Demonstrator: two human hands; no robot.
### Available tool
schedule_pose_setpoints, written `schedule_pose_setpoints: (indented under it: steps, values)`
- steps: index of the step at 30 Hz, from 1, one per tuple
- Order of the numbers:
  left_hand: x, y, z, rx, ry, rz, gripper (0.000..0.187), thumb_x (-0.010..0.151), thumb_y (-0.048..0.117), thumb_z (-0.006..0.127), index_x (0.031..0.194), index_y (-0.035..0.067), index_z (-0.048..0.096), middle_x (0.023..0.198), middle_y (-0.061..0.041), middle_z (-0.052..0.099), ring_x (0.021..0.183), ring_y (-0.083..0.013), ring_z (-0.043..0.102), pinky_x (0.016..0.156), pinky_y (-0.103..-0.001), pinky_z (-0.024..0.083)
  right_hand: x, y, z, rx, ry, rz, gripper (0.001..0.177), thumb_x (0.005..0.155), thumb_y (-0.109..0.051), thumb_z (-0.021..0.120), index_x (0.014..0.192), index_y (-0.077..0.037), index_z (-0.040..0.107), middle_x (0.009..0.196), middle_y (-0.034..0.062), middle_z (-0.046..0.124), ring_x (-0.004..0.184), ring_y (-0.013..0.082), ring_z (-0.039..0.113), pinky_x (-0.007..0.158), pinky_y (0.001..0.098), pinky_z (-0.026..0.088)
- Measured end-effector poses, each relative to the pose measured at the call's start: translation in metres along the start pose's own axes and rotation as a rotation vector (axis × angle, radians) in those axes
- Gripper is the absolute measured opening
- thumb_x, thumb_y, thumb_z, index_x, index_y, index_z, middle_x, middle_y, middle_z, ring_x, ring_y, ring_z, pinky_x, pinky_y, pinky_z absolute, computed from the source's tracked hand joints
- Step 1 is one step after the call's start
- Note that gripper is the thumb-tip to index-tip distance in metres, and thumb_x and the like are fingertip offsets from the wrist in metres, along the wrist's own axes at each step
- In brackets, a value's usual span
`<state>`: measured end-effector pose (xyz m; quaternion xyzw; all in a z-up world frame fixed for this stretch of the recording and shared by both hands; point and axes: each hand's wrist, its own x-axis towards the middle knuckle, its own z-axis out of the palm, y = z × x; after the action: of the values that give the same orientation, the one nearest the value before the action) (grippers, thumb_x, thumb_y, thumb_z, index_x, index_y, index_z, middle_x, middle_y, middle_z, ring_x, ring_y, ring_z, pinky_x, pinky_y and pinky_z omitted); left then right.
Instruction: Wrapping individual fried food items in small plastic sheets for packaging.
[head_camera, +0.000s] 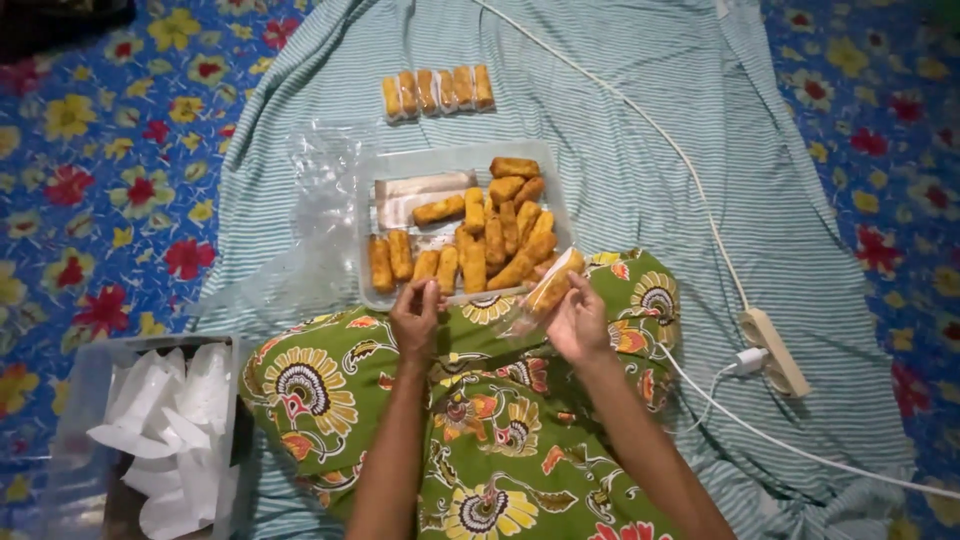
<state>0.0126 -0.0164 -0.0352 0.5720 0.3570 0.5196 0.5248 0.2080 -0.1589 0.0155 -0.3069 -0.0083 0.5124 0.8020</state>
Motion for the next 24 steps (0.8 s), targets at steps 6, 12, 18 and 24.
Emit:
schedule_pose_setpoints:
  steps: [6, 12, 18, 24]
  values:
    - [-0.001, 0.015, 0.010, -0.092, 0.059, -0.136, 0.015, 0.102, 0.016, 0.065, 0.102, 0.003, 0.074, 0.079, -0.011, 0.072, 0.062, -0.0154, 0.071, 0.055, -0.028, 0.062, 0.004, -0.002, -0.028, 0.067, -0.014, 0.045, 0.036, 0.096, -0.033, 0.057, 0.122, -0.009, 0.063, 0.119, 0.0124, 0.072, 0.107, 0.0337, 0.069, 0.106, 0.0574, 0.047]
    - [-0.018, 0.079, 0.036, -0.169, 0.058, -0.128, 0.016, 0.100, 0.014, 0.068, 0.104, 0.000, 0.074, 0.078, -0.013, 0.072, 0.061, -0.0164, 0.071, 0.054, -0.028, 0.062, -0.029, -0.015, 0.003, 0.069, -0.004, 0.050, 0.031, 0.095, -0.031, 0.061, 0.116, -0.008, 0.060, 0.112, 0.0099, 0.073, 0.099, 0.0281, 0.069, 0.104, 0.0593, 0.050]
    - [-0.032, 0.105, 0.052, -0.247, -0.028, -0.035, 0.014, 0.101, 0.010, 0.065, 0.106, 0.000, 0.072, 0.078, -0.015, 0.072, 0.060, -0.0178, 0.071, 0.054, -0.029, 0.062, -0.032, -0.018, 0.001, 0.074, -0.043, 0.058, 0.034, 0.096, -0.034, 0.059, 0.118, -0.008, 0.058, 0.113, 0.0076, 0.071, 0.100, 0.0261, 0.068, 0.100, 0.0551, 0.053]
    - [-0.051, 0.128, 0.064, -0.281, -0.061, -0.034, 0.015, 0.101, 0.009, 0.064, 0.107, -0.003, 0.070, 0.078, -0.014, 0.071, 0.059, -0.0170, 0.069, 0.054, -0.029, 0.061, -0.027, -0.016, -0.022, 0.116, -0.077, 0.057, 0.037, 0.097, -0.034, 0.059, 0.120, -0.005, 0.060, 0.114, 0.0105, 0.071, 0.099, 0.0298, 0.069, 0.095, 0.0565, 0.055]
